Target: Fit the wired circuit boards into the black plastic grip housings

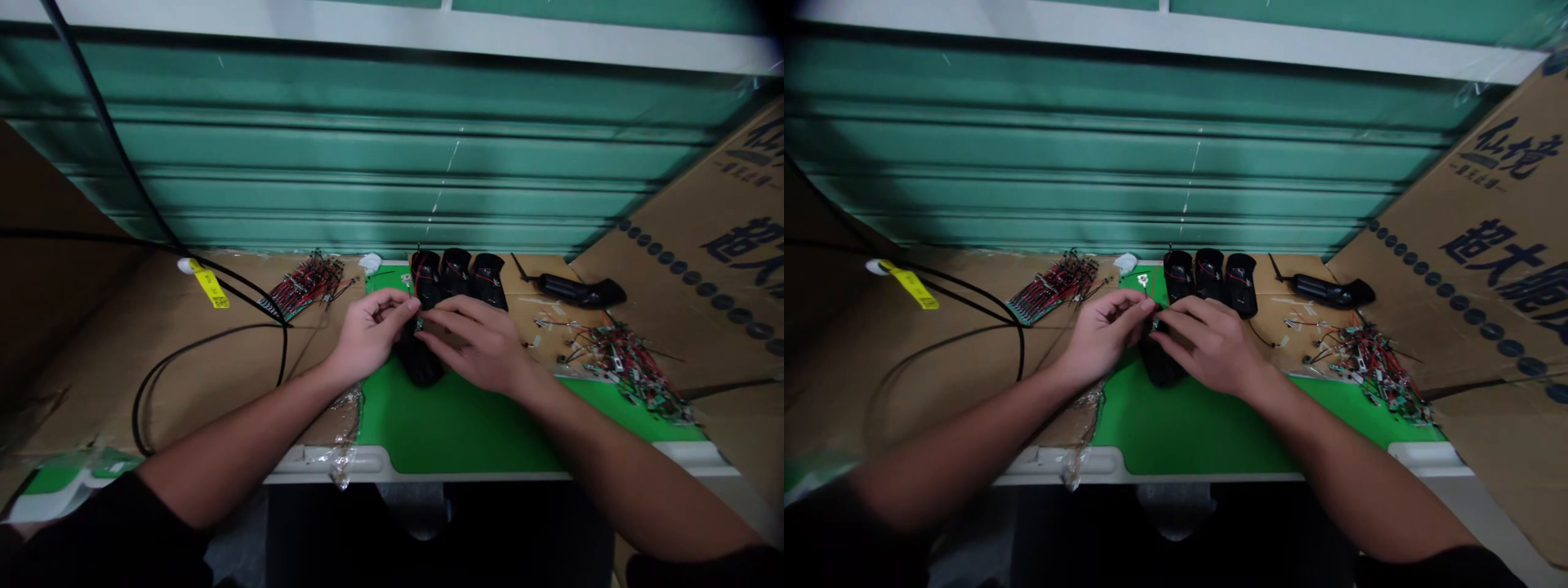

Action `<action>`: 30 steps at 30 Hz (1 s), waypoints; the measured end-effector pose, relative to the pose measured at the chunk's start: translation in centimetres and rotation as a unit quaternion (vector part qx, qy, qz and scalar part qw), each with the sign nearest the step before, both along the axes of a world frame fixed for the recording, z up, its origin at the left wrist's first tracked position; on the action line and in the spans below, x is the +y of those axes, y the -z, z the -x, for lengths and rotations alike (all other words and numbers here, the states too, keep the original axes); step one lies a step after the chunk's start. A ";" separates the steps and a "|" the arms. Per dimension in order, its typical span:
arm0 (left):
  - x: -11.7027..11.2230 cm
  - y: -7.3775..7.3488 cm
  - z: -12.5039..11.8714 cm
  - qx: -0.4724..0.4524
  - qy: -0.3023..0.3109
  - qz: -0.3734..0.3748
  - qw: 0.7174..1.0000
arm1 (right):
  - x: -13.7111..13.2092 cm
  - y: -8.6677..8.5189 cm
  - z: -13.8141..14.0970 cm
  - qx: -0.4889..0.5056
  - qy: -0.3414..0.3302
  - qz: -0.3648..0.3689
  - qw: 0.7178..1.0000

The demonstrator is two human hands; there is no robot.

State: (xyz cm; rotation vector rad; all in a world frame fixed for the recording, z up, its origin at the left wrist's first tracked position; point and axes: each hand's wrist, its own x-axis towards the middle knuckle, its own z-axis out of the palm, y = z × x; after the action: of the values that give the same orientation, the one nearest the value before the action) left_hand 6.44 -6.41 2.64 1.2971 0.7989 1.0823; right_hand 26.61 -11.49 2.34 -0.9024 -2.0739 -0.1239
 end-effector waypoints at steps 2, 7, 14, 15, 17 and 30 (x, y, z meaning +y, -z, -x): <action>0.1 0.1 0.0 0.000 -0.016 -0.006 1.000 | 0.0 -0.2 -0.1 0.016 0.012 -0.014 1.000; -0.2 0.0 0.0 -0.021 -0.028 0.001 0.999 | 0.0 -0.5 -0.2 0.054 0.069 -0.054 0.995; 0.6 -0.2 0.9 -0.074 0.005 0.071 0.995 | 0.0 -0.5 -0.4 0.055 0.061 -0.031 0.996; 1.0 -0.3 1.1 -0.080 0.011 0.085 0.993 | 0.0 -0.5 -0.5 0.042 0.036 -0.021 0.998; 1.6 -0.7 1.4 -0.069 0.021 0.102 0.992 | 0.1 -0.5 -0.7 0.011 -0.016 0.001 1.000; 1.0 -0.9 1.2 -0.003 0.030 0.102 0.994 | 0.3 0.1 -1.1 0.003 -0.003 -0.010 1.000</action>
State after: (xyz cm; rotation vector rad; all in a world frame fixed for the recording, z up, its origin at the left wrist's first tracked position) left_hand 5.25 -5.43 3.51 1.1373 0.8393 0.9304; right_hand 27.73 -11.16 2.27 -0.8831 -2.0666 -0.1373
